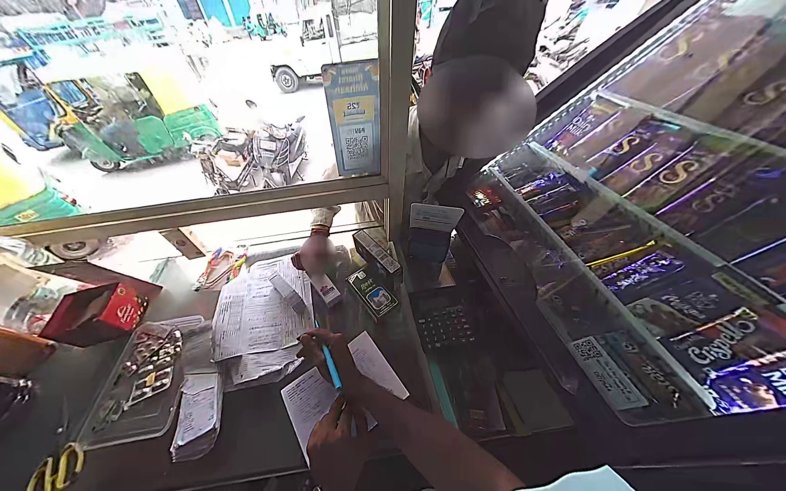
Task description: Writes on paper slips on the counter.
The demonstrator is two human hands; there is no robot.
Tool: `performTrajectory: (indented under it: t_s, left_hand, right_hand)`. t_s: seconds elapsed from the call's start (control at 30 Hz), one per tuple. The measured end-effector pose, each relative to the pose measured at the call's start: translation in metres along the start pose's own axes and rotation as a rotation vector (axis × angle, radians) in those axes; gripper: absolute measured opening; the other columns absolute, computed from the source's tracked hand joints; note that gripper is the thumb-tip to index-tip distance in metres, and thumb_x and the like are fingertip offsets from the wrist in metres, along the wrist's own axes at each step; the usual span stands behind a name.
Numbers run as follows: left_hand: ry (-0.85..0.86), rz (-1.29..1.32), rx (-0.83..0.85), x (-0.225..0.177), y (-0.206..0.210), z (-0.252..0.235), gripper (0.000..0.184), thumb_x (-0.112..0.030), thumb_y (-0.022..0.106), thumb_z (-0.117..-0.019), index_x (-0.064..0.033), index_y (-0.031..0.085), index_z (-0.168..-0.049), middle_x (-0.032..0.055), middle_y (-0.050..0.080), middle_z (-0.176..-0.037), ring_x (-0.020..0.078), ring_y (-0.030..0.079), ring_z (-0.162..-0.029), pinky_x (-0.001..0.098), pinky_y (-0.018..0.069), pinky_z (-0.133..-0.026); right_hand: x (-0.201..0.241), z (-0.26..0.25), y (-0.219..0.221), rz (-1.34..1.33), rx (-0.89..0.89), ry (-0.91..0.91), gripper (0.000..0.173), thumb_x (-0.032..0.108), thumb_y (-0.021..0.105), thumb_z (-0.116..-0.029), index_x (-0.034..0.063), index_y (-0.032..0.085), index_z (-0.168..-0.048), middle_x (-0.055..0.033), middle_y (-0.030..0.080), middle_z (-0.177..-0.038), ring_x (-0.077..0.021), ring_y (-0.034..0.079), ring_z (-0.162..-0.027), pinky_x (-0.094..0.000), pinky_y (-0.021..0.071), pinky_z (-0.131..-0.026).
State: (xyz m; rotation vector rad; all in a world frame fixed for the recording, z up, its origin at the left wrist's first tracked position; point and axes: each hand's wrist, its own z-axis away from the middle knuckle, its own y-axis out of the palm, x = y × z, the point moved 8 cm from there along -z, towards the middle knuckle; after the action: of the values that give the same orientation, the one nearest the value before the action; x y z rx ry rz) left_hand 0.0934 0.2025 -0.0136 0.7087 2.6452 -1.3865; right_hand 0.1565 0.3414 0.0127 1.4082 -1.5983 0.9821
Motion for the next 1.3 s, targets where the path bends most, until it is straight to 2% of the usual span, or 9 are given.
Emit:
performTrajectory:
  t_s: [0.13,0.23,0.33,0.57,0.73,1.03,1.2,1.3]
  left_hand:
    - [-0.003,-0.005,-0.014,0.001,0.004,-0.001,0.029,-0.029,0.06,-0.0874,-0.0112,0.081,-0.079,0.0068,0.079,-0.104,0.0215,0.075,-0.072,0.0403,0.0585,-0.06]
    - [-0.015,0.006,0.014,0.003,0.005,0.006,0.03,-0.029,0.059,-0.0865,-0.0105,0.083,-0.086,0.0072,0.079,-0.106,0.0231,0.076,-0.075,0.0408,0.0591,-0.062]
    - [-0.011,-0.003,0.006,0.002,0.004,-0.001,0.028,-0.029,0.061,-0.0851,-0.0116,0.083,-0.086,0.0067,0.079,-0.107,0.0227,0.076,-0.075,0.0405,0.0591,-0.062]
    - [-0.014,-0.013,0.03,0.001,0.003,0.001,0.026,-0.028,0.063,-0.0847,-0.0108,0.082,-0.084,0.0082,0.079,-0.105,0.0229,0.076,-0.074,0.0406,0.0597,-0.063]
    - [0.001,-0.023,0.002,0.001,0.003,0.002,0.027,-0.028,0.062,-0.0848,-0.0108,0.082,-0.08,0.008,0.079,-0.102,0.0225,0.076,-0.073,0.0396,0.0592,-0.062]
    - [-0.007,-0.032,0.007,-0.001,0.002,0.001,0.026,-0.027,0.062,-0.0843,-0.0103,0.081,-0.079,0.0086,0.079,-0.102,0.0232,0.076,-0.073,0.0406,0.0592,-0.062]
    - [-0.002,-0.051,-0.005,-0.001,0.001,0.0,0.026,-0.028,0.062,-0.0837,-0.0106,0.081,-0.077,0.0085,0.079,-0.101,0.0222,0.076,-0.073,0.0392,0.059,-0.061]
    - [0.014,-0.054,-0.009,0.0,0.002,0.0,0.027,-0.029,0.062,-0.0853,-0.0111,0.08,-0.076,0.0078,0.079,-0.1,0.021,0.076,-0.074,0.0376,0.0593,-0.061]
  right_hand:
    - [-0.025,0.0,0.002,0.041,0.031,0.092,0.029,0.023,0.058,-0.1041,-0.0013,0.074,-0.109,-0.0083,0.076,-0.084,-0.0124,0.074,-0.073,-0.0301,0.0608,-0.074]
    - [-0.027,0.004,0.003,0.094,0.056,0.152,0.031,0.025,0.056,-0.1046,0.0018,0.073,-0.117,-0.0088,0.077,-0.092,-0.0138,0.073,-0.08,-0.0331,0.0585,-0.079]
    - [-0.023,-0.002,0.001,0.163,0.054,0.134,0.032,0.024,0.056,-0.1039,0.0026,0.072,-0.122,-0.0113,0.076,-0.096,-0.0181,0.072,-0.08,-0.038,0.0573,-0.078]
    - [-0.026,0.004,0.013,0.23,0.161,0.069,0.029,0.022,0.059,-0.1015,0.0041,0.072,-0.12,-0.0106,0.076,-0.096,-0.0204,0.073,-0.083,-0.0404,0.058,-0.081]
    - [-0.025,0.004,0.013,0.24,0.184,0.073,0.029,0.021,0.059,-0.1011,0.0038,0.072,-0.121,-0.0116,0.075,-0.093,-0.0219,0.072,-0.081,-0.0412,0.0578,-0.08]
    - [-0.025,0.003,0.016,0.256,0.212,0.073,0.028,0.019,0.058,-0.1003,0.0043,0.072,-0.12,-0.011,0.075,-0.09,-0.023,0.072,-0.08,-0.0425,0.0573,-0.08]
    - [-0.026,0.004,0.018,0.272,0.233,0.092,0.029,0.019,0.058,-0.0997,0.0069,0.072,-0.121,-0.0124,0.075,-0.096,-0.0246,0.072,-0.084,-0.0437,0.0573,-0.082]
    - [-0.027,0.003,0.019,0.284,0.229,0.094,0.028,0.019,0.058,-0.0989,0.0085,0.073,-0.12,-0.0116,0.074,-0.094,-0.0242,0.072,-0.083,-0.0432,0.0574,-0.08]
